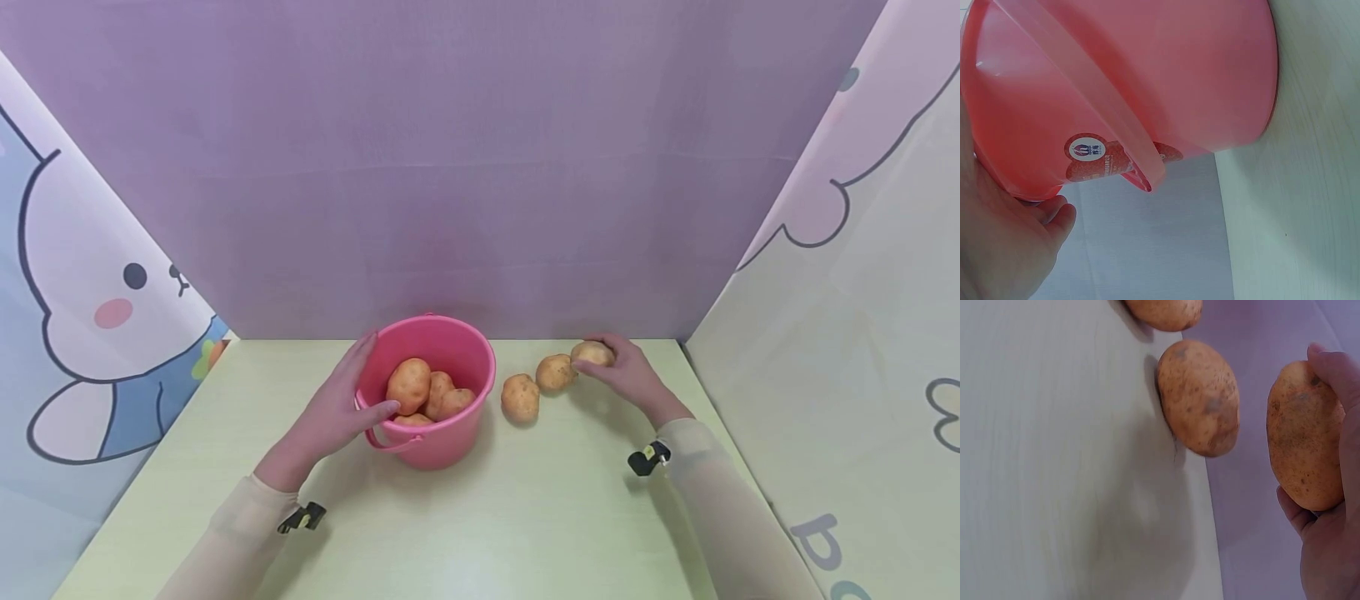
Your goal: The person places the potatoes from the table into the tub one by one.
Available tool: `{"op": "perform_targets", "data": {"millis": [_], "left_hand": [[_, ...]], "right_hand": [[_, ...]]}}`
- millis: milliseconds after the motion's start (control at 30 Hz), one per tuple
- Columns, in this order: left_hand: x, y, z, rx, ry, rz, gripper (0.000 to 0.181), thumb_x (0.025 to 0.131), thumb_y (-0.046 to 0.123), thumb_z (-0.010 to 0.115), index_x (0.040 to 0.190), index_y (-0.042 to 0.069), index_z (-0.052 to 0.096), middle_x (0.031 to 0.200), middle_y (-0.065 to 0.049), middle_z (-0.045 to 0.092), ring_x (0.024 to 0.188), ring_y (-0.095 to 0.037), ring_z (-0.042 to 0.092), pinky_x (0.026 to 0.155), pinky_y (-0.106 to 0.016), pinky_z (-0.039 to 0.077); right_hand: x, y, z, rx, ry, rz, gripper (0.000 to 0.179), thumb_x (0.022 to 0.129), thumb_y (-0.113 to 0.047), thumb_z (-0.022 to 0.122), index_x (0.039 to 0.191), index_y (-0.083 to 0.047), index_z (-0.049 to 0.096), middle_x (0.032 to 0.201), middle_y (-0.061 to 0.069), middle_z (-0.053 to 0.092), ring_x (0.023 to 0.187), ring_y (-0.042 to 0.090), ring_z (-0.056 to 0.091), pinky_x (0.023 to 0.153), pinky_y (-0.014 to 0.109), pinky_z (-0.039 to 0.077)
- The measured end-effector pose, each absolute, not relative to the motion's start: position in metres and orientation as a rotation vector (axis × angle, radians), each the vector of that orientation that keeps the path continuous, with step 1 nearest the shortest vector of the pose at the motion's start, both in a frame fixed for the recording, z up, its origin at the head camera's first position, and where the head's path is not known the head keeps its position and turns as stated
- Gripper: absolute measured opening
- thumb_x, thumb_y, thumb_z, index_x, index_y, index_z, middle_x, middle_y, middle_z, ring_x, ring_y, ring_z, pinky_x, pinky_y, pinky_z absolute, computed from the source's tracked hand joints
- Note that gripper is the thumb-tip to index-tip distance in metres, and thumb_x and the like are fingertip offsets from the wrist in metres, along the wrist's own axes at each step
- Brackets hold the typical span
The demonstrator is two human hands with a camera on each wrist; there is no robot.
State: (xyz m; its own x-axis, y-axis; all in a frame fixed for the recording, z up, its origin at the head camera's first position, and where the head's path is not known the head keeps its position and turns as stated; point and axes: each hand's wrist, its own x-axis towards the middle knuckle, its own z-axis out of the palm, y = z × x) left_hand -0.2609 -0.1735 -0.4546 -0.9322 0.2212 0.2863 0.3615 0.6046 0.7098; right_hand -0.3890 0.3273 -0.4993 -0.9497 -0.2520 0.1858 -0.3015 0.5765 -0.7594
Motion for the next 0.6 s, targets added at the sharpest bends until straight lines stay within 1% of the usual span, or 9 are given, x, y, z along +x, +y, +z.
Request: {"op": "perform_targets", "data": {"millis": [67,333,467,600], "left_hand": [[-0.261,-0.173,-0.454,-0.486,-2.66,-1.237,0.119,0.09,0.065,0.086,0.179,0.025,0.019,0.183,0.001,0.02,0.163,-0.035,0.031,0.114,-0.066,0.051],[-0.26,-0.173,-0.454,-0.495,-2.651,-1.241,0.118,0.09,0.063,0.087,0.179,0.025,0.02,0.183,0.001,0.021,0.163,-0.035,0.032,0.114,-0.066,0.051],[-0.259,-0.173,-0.453,-0.491,-2.65,-1.24,0.118,0.09,0.062,0.087,0.179,0.023,0.019,0.183,0.0,0.021,0.163,-0.036,0.031,0.113,-0.066,0.051],[-0.259,-0.172,-0.452,-0.494,-2.647,-1.247,0.118,0.09,0.061,0.087,0.179,0.022,0.02,0.183,0.0,0.021,0.163,-0.036,0.032,0.113,-0.066,0.052]], "right_hand": [[-0.388,0.324,-0.497,0.493,-2.74,1.342,0.062,0.1,-0.037,0.086,0.15,-0.007,0.064,0.14,0.021,0.068,0.117,0.033,0.066,0.097,0.041,0.055],[-0.385,0.312,-0.487,0.535,-2.727,1.404,0.062,0.099,-0.036,0.088,0.149,-0.009,0.065,0.141,0.015,0.068,0.115,0.028,0.065,0.092,0.031,0.056],[-0.385,0.306,-0.482,0.581,-2.717,1.423,0.062,0.099,-0.036,0.088,0.148,-0.007,0.065,0.139,0.015,0.068,0.115,0.028,0.065,0.091,0.03,0.057],[-0.385,0.301,-0.477,0.618,-2.721,1.401,0.061,0.099,-0.037,0.087,0.149,-0.009,0.065,0.14,0.014,0.069,0.118,0.029,0.066,0.093,0.031,0.057]]}}
